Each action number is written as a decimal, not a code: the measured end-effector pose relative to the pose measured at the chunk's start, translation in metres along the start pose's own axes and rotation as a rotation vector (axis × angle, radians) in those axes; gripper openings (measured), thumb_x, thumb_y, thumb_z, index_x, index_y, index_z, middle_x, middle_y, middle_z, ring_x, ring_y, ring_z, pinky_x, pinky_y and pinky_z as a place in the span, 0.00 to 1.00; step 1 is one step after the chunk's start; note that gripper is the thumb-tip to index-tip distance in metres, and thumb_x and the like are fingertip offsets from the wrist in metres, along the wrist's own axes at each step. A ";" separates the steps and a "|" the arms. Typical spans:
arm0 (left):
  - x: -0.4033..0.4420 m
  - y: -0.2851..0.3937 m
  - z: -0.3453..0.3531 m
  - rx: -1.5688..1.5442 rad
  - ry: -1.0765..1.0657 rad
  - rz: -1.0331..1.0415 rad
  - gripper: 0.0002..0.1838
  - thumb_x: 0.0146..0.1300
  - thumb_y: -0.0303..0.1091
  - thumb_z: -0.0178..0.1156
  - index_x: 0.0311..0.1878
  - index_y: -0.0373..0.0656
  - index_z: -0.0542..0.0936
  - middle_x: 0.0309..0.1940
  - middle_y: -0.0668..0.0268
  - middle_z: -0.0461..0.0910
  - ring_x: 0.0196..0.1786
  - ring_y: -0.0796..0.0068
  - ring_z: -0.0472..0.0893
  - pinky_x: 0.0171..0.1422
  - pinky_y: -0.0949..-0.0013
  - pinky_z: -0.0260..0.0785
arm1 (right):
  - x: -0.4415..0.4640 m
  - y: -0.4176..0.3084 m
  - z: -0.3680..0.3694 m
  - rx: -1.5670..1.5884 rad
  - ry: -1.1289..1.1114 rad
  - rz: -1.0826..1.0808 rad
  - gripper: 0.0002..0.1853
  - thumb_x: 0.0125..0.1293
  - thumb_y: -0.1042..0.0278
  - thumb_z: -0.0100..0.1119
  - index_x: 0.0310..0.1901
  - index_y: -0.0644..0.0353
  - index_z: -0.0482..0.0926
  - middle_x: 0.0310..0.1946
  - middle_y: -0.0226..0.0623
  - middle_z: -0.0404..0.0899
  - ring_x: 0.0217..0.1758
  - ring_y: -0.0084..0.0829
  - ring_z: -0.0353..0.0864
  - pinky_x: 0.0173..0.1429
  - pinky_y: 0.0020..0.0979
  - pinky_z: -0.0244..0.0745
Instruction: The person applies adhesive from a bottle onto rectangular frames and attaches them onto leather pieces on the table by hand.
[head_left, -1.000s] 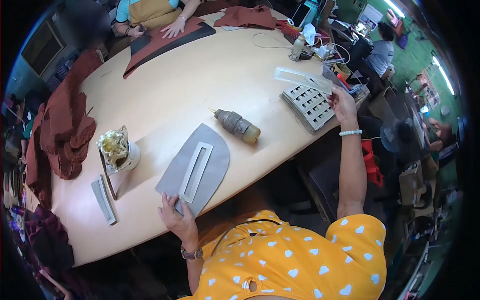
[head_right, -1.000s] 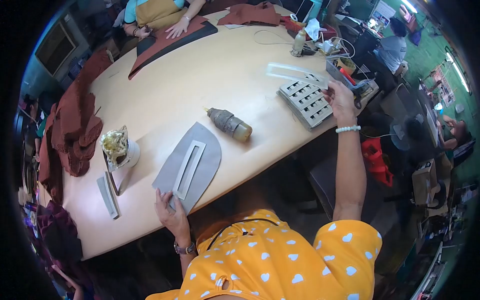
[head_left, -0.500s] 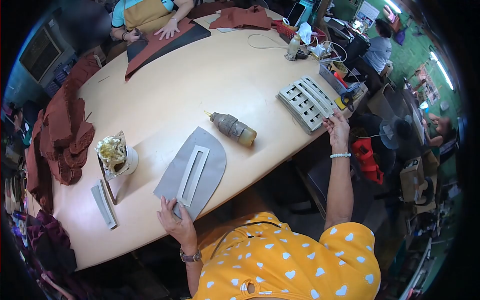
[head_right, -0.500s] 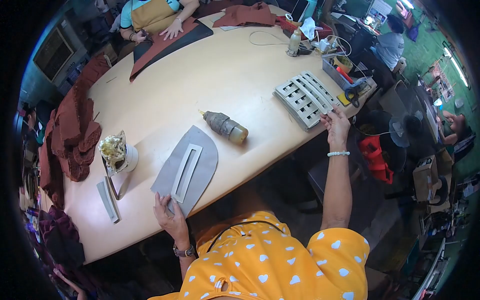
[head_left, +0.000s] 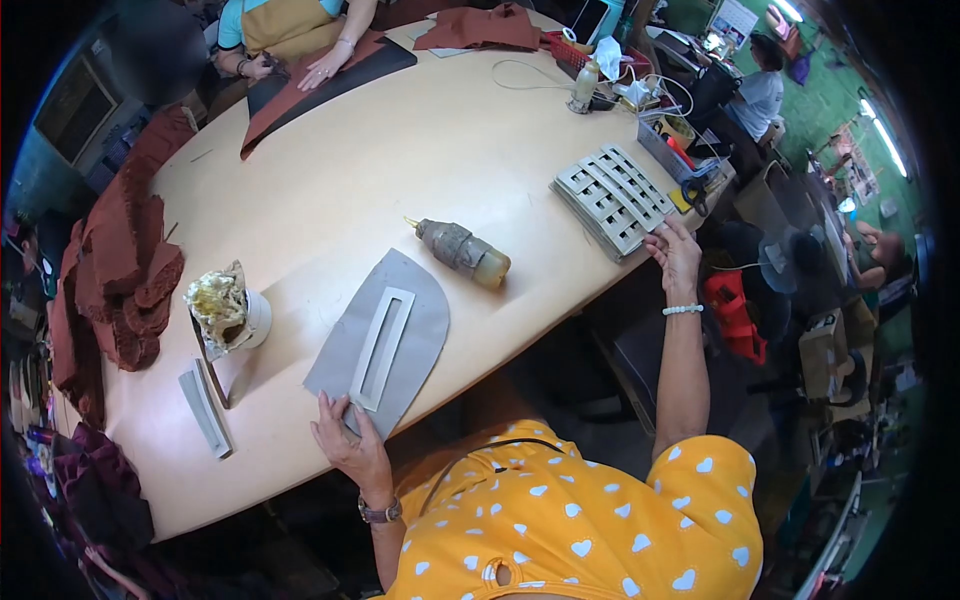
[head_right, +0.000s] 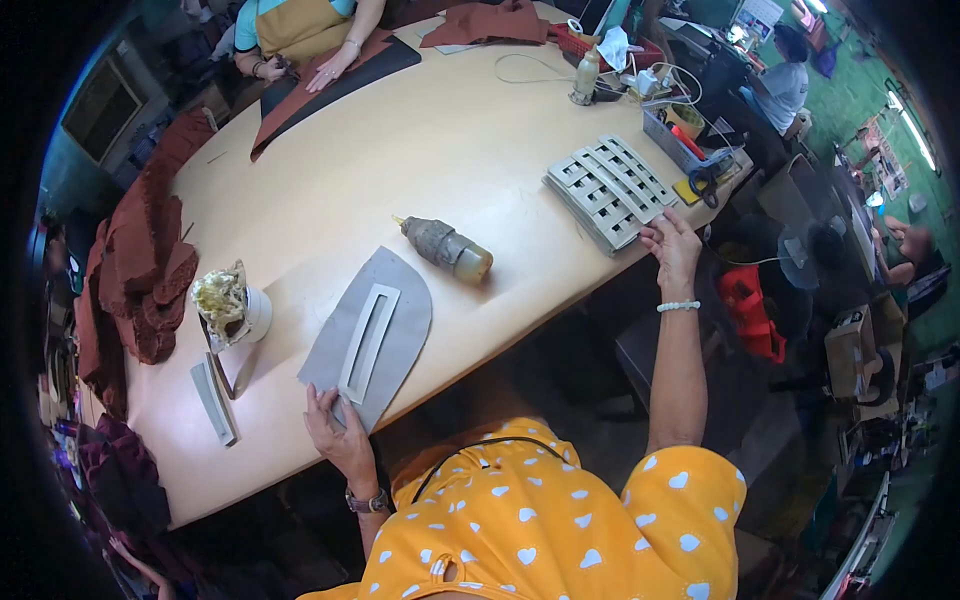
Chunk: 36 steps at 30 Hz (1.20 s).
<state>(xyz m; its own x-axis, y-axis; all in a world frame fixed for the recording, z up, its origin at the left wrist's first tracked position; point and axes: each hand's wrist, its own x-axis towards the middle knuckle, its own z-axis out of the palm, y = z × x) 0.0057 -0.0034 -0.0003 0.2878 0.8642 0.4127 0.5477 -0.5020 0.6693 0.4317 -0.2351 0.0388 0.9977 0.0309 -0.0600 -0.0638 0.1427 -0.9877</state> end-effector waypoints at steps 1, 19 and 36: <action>0.000 0.001 0.000 0.004 0.000 -0.002 0.26 0.59 0.27 0.57 0.62 0.37 0.66 0.42 0.63 0.81 0.51 0.62 0.77 0.70 0.49 0.47 | -0.006 -0.003 0.000 -0.047 0.034 -0.021 0.19 0.63 0.76 0.54 0.55 0.69 0.69 0.35 0.39 0.79 0.30 0.25 0.81 0.29 0.22 0.78; 0.000 -0.009 -0.002 -0.042 -0.013 -0.017 0.26 0.58 0.30 0.58 0.61 0.38 0.68 0.41 0.64 0.80 0.51 0.61 0.75 0.68 0.47 0.50 | -0.156 0.053 0.164 -0.882 -0.369 -0.755 0.34 0.53 0.54 0.67 0.57 0.67 0.68 0.45 0.50 0.76 0.49 0.47 0.74 0.55 0.44 0.67; 0.002 -0.005 -0.006 -0.068 0.002 0.062 0.38 0.45 0.32 0.68 0.63 0.39 0.65 0.43 0.63 0.78 0.50 0.62 0.75 0.66 0.46 0.52 | -0.156 0.046 0.145 0.697 -0.677 0.435 0.21 0.61 0.62 0.61 0.53 0.60 0.71 0.51 0.37 0.74 0.53 0.32 0.75 0.52 0.35 0.79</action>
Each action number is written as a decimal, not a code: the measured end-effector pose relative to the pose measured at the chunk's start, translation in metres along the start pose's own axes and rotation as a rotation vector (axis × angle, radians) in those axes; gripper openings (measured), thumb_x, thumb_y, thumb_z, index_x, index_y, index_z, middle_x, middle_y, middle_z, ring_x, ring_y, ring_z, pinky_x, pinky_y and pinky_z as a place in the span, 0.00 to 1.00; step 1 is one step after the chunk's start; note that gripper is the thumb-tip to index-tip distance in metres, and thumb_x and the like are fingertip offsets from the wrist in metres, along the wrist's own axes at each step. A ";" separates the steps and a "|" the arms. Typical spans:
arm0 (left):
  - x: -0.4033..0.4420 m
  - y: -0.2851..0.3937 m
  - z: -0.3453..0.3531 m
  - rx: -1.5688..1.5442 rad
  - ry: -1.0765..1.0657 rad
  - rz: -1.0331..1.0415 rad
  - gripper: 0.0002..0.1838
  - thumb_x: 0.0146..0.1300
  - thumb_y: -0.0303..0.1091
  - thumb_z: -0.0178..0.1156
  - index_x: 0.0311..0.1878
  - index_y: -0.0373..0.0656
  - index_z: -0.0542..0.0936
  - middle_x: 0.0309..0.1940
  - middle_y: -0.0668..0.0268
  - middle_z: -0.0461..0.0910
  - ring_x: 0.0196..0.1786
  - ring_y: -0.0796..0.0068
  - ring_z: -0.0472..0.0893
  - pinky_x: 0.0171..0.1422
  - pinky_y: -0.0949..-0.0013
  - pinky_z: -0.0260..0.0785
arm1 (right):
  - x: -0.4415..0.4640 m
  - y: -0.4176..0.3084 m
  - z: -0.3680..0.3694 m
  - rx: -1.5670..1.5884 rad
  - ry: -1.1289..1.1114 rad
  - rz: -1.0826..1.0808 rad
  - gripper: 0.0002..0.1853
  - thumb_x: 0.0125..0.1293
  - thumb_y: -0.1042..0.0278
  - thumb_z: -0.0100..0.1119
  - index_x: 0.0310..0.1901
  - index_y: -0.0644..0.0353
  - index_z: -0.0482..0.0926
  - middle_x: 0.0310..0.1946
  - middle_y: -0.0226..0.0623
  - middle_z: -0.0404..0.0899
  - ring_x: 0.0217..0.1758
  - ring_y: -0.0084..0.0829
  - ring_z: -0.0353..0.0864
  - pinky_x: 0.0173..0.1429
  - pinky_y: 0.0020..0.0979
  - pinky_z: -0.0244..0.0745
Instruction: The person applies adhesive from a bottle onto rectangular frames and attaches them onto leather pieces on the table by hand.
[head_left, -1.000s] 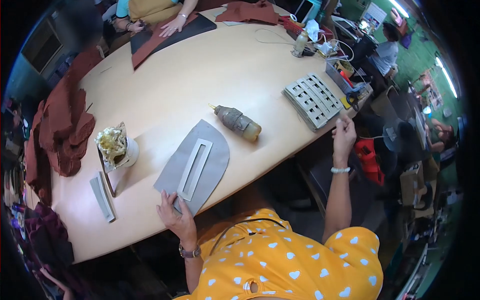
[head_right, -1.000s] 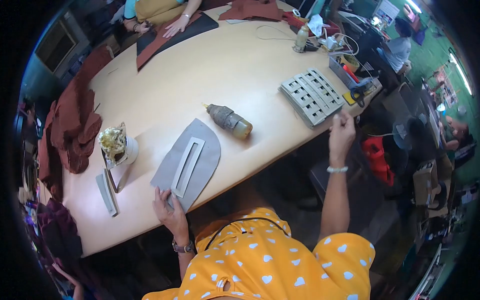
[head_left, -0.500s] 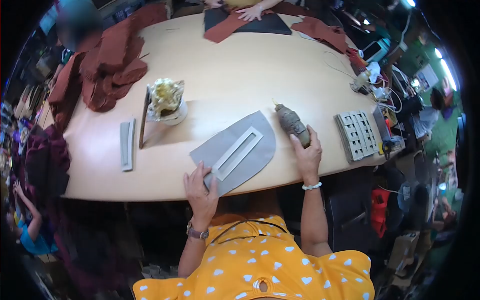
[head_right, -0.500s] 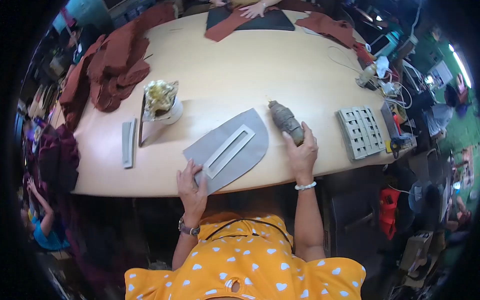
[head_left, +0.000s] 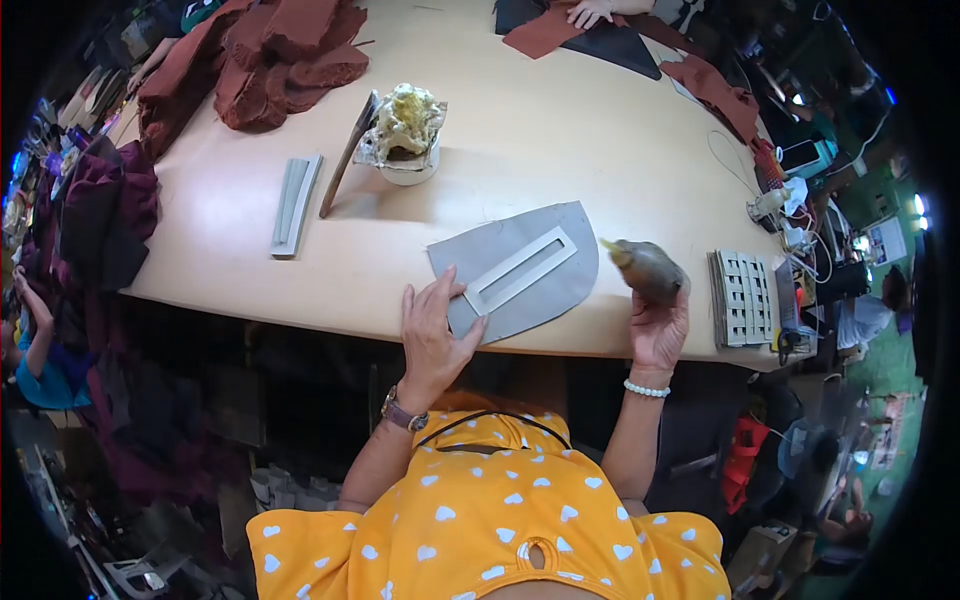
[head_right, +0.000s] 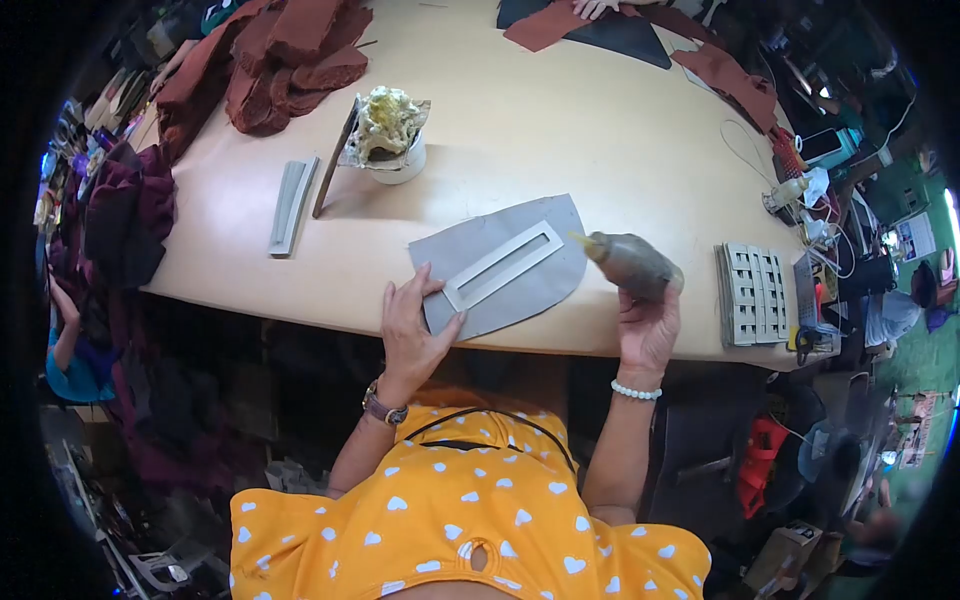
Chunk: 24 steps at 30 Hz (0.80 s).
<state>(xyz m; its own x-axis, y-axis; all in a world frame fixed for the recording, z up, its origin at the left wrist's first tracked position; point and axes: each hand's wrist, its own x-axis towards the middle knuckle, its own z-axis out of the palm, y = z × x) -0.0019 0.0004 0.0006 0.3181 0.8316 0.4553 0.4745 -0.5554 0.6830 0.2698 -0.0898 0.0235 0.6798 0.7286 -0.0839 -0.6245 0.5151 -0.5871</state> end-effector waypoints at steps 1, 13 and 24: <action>0.000 0.000 0.000 -0.009 0.011 -0.003 0.38 0.46 0.32 0.68 0.62 0.39 0.66 0.43 0.62 0.78 0.50 0.62 0.75 0.66 0.45 0.52 | 0.002 0.004 -0.004 -0.074 0.000 -0.029 0.20 0.62 0.63 0.61 0.53 0.59 0.70 0.50 0.36 0.74 0.51 0.31 0.76 0.51 0.34 0.79; 0.001 0.000 0.000 0.017 -0.004 -0.009 0.39 0.46 0.34 0.69 0.64 0.41 0.65 0.43 0.64 0.79 0.50 0.63 0.75 0.66 0.47 0.52 | 0.008 0.025 0.015 -0.630 0.007 -0.441 0.21 0.60 0.76 0.62 0.54 0.61 0.67 0.47 0.35 0.72 0.48 0.28 0.76 0.51 0.30 0.79; 0.001 0.000 -0.001 0.016 -0.015 -0.025 0.39 0.46 0.33 0.69 0.63 0.41 0.65 0.43 0.64 0.79 0.50 0.63 0.75 0.66 0.47 0.51 | 0.005 0.028 0.021 -0.870 -0.084 -0.564 0.24 0.58 0.77 0.63 0.56 0.60 0.67 0.48 0.32 0.70 0.51 0.25 0.71 0.57 0.25 0.68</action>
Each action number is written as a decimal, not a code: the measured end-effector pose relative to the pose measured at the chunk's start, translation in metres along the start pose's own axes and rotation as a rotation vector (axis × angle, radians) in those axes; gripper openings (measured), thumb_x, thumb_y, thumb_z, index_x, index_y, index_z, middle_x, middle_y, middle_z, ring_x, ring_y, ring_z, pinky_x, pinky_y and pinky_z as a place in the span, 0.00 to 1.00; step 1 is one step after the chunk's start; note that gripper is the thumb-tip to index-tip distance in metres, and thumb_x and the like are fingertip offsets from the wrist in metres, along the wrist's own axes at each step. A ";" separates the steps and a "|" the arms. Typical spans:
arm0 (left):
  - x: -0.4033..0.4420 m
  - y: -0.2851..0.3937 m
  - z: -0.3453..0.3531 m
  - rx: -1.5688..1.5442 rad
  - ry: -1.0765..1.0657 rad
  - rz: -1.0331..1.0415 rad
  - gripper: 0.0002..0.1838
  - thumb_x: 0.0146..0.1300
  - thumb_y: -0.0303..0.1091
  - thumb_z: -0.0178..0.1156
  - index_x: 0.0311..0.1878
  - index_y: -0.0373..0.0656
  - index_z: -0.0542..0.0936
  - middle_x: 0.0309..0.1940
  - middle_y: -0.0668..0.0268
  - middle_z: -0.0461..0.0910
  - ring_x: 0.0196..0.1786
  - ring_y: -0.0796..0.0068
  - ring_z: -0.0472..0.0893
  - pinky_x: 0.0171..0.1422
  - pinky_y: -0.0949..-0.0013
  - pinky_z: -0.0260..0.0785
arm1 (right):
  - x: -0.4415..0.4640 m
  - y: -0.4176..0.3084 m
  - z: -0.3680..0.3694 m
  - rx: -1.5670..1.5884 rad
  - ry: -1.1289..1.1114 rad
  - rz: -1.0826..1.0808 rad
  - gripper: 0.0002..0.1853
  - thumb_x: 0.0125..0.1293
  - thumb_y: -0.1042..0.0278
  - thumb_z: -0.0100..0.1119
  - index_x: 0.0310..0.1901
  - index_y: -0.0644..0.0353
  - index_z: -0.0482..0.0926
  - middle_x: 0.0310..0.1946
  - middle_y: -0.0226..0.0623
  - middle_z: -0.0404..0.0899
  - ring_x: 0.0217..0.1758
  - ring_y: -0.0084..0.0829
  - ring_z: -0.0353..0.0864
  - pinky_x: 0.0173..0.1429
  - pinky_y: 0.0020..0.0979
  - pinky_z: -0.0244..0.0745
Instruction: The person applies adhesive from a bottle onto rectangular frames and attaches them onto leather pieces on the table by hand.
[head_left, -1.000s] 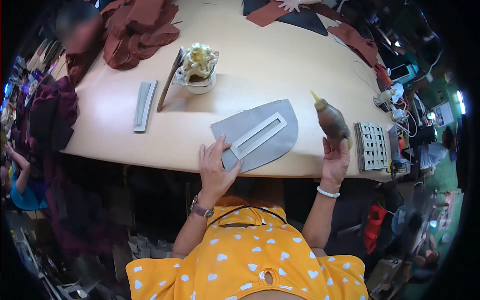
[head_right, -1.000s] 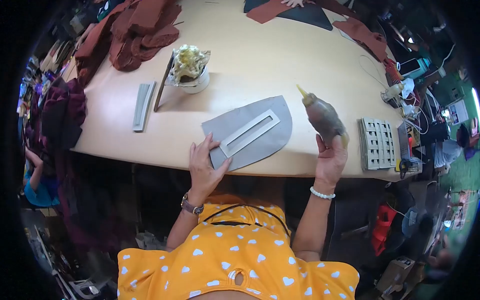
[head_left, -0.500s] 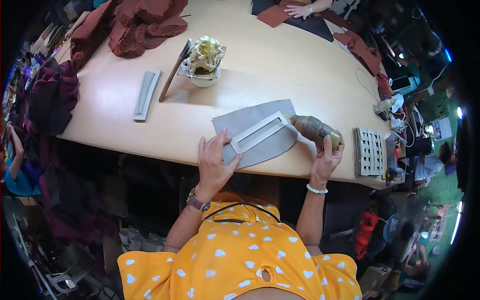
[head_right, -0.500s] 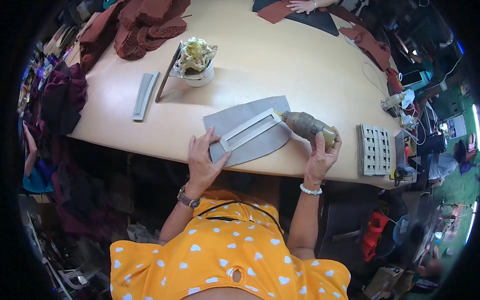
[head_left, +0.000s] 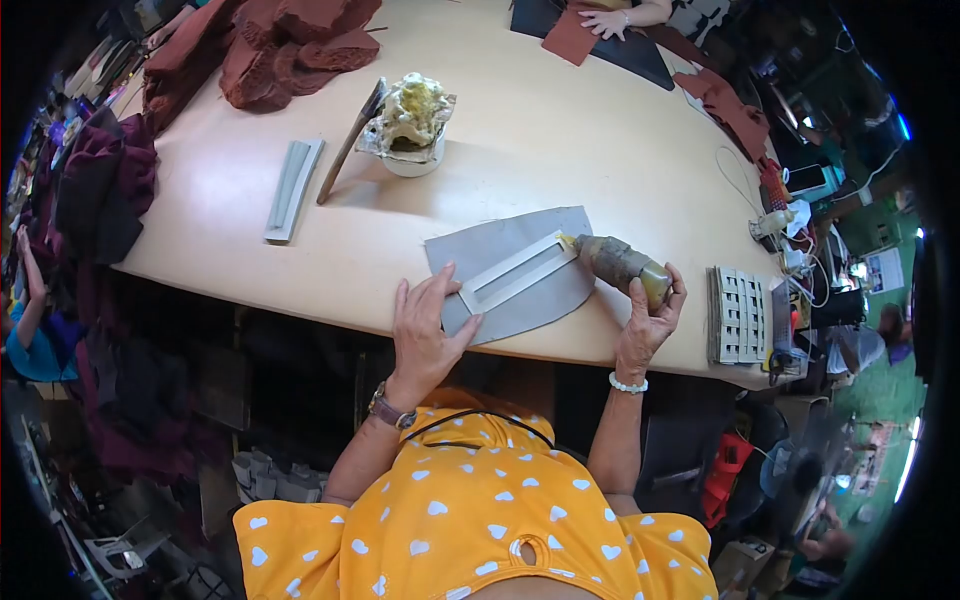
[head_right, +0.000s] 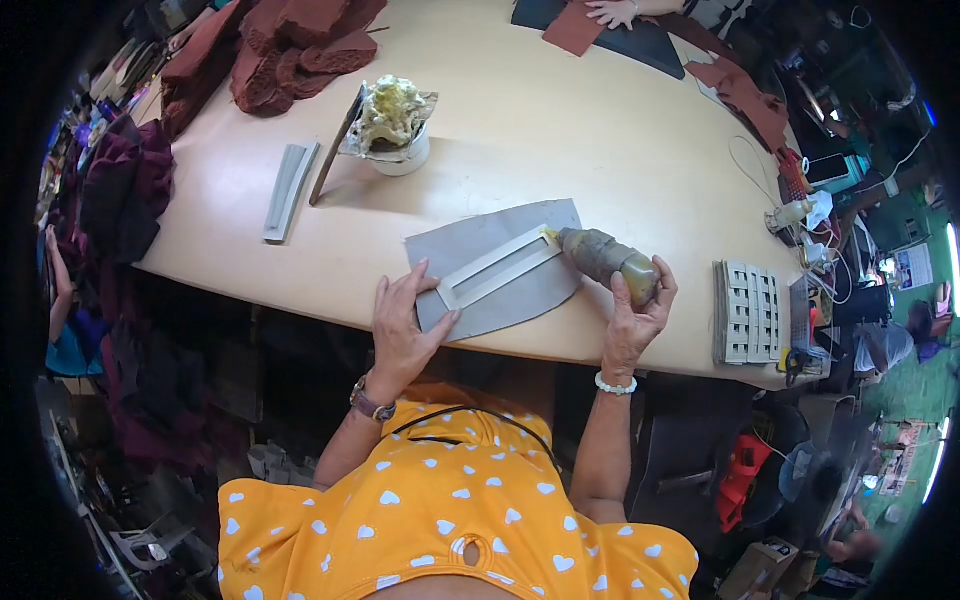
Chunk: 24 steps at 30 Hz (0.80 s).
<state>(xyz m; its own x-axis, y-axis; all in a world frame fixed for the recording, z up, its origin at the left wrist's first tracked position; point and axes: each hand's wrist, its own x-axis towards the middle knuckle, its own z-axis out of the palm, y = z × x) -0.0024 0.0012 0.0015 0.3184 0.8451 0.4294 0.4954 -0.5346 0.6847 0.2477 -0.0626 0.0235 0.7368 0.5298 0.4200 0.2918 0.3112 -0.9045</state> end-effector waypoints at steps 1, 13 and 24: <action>0.000 0.000 0.000 0.000 0.002 0.002 0.39 0.46 0.33 0.69 0.63 0.41 0.65 0.43 0.63 0.79 0.50 0.63 0.75 0.66 0.47 0.51 | 0.000 -0.001 0.001 0.001 -0.008 -0.008 0.24 0.58 0.77 0.63 0.56 0.60 0.67 0.48 0.32 0.70 0.51 0.25 0.71 0.58 0.25 0.67; 0.000 0.002 -0.001 -0.011 -0.015 -0.019 0.38 0.46 0.33 0.69 0.63 0.42 0.65 0.43 0.63 0.79 0.50 0.63 0.75 0.67 0.47 0.50 | 0.001 0.010 -0.006 0.050 -0.041 0.057 0.24 0.59 0.77 0.62 0.57 0.59 0.67 0.47 0.32 0.71 0.49 0.24 0.71 0.56 0.25 0.69; 0.001 0.002 -0.002 -0.035 -0.020 -0.028 0.39 0.46 0.33 0.69 0.63 0.41 0.65 0.43 0.63 0.79 0.50 0.63 0.76 0.67 0.48 0.50 | -0.045 -0.008 0.014 0.074 -0.133 0.132 0.25 0.56 0.78 0.65 0.56 0.60 0.68 0.44 0.30 0.73 0.45 0.20 0.72 0.50 0.22 0.71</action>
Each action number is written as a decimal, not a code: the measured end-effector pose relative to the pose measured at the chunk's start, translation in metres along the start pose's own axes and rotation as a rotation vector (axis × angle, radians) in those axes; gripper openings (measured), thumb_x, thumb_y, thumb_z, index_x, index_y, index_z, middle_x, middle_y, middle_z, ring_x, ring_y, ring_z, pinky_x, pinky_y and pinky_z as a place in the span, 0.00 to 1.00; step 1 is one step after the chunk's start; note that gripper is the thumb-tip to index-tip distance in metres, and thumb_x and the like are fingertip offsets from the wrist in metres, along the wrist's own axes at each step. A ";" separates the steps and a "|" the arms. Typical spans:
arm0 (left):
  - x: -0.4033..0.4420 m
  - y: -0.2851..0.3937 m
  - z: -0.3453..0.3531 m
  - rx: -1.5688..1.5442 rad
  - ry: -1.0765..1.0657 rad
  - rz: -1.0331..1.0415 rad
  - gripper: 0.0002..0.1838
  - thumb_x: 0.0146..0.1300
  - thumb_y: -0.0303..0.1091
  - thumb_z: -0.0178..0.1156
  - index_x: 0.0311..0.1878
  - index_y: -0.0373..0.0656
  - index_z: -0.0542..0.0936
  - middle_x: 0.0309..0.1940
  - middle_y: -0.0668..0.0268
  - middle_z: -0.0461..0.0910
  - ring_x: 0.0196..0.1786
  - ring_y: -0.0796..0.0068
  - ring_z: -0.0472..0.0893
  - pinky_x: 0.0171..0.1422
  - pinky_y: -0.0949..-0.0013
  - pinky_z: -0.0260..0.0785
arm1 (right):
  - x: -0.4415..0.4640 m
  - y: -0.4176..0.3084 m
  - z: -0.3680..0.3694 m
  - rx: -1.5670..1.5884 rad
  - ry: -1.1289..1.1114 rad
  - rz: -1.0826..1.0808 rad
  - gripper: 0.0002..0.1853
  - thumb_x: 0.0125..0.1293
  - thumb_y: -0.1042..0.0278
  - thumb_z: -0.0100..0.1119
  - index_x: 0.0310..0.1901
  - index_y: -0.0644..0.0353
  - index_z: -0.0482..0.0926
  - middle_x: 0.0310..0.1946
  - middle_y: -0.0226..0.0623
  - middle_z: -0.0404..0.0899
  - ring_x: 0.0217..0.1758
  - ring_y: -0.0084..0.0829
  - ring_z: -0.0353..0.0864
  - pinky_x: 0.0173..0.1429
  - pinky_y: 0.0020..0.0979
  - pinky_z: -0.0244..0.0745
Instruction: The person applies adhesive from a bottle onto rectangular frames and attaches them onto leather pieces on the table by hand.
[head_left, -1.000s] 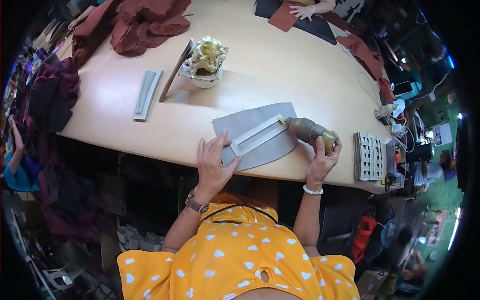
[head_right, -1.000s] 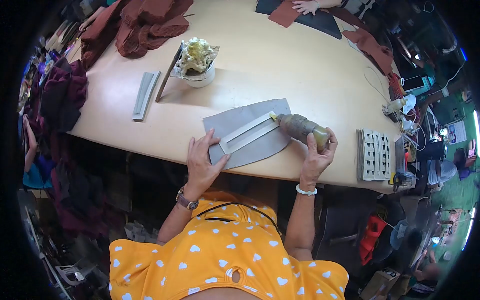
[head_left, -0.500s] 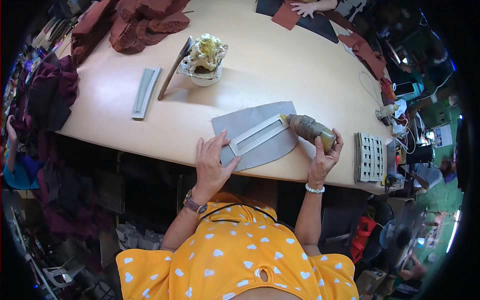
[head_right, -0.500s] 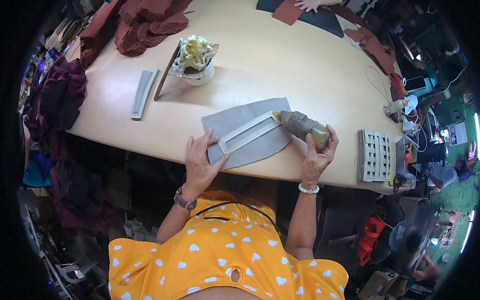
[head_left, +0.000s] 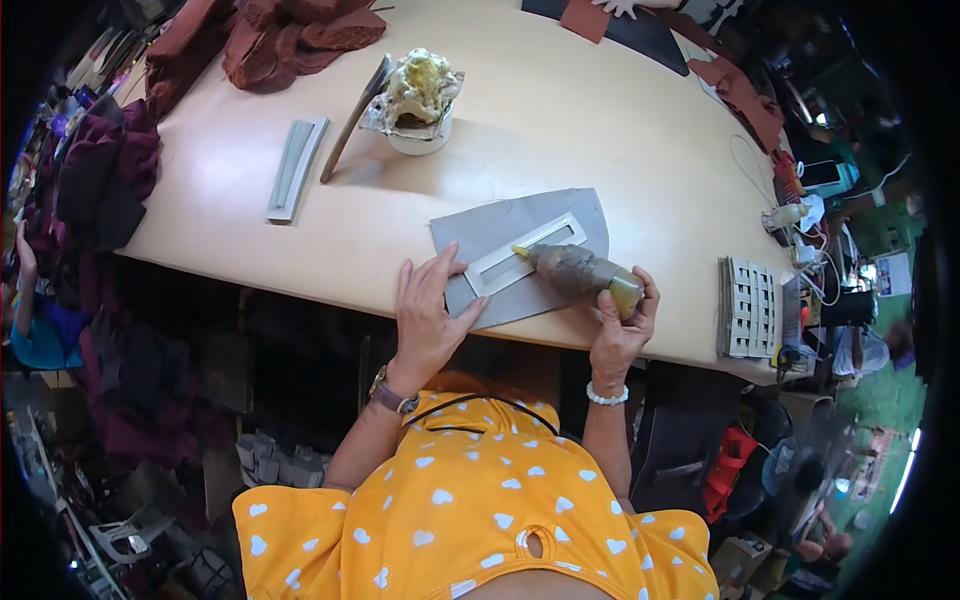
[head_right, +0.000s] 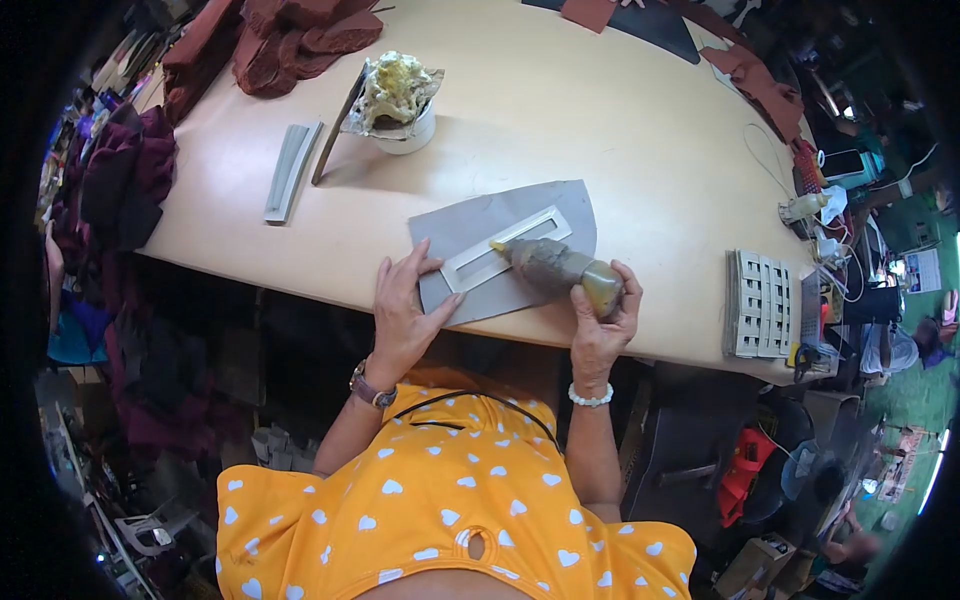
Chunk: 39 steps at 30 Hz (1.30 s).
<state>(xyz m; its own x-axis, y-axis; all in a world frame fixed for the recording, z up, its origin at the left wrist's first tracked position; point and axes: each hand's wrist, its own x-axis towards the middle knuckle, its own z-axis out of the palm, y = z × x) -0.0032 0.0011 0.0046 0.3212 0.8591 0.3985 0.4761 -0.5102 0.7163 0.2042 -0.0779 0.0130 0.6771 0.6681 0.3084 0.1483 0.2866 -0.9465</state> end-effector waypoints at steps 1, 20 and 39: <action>0.000 0.000 0.000 -0.004 0.001 0.000 0.39 0.46 0.33 0.69 0.64 0.41 0.64 0.43 0.63 0.79 0.50 0.63 0.76 0.67 0.48 0.50 | -0.006 -0.003 0.005 0.021 -0.005 0.037 0.25 0.56 0.79 0.65 0.56 0.61 0.68 0.44 0.29 0.73 0.45 0.20 0.72 0.51 0.21 0.70; -0.002 -0.004 0.005 0.027 0.006 0.002 0.47 0.46 0.35 0.70 0.69 0.40 0.56 0.44 0.64 0.79 0.54 0.61 0.75 0.67 0.46 0.50 | 0.019 -0.005 -0.036 0.271 0.229 0.097 0.16 0.63 0.72 0.58 0.50 0.60 0.68 0.44 0.35 0.74 0.45 0.27 0.77 0.47 0.27 0.77; -0.002 -0.003 0.004 0.033 0.013 0.017 0.45 0.48 0.35 0.69 0.68 0.40 0.57 0.42 0.65 0.80 0.53 0.60 0.76 0.67 0.46 0.50 | 0.014 0.011 -0.044 -0.080 0.185 -0.027 0.17 0.60 0.76 0.61 0.50 0.61 0.69 0.43 0.30 0.72 0.44 0.20 0.73 0.48 0.20 0.72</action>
<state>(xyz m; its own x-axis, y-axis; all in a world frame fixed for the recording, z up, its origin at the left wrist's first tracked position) -0.0021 0.0005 -0.0014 0.3189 0.8505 0.4183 0.4975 -0.5258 0.6900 0.2471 -0.0959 0.0024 0.7921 0.5208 0.3182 0.2203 0.2423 -0.9449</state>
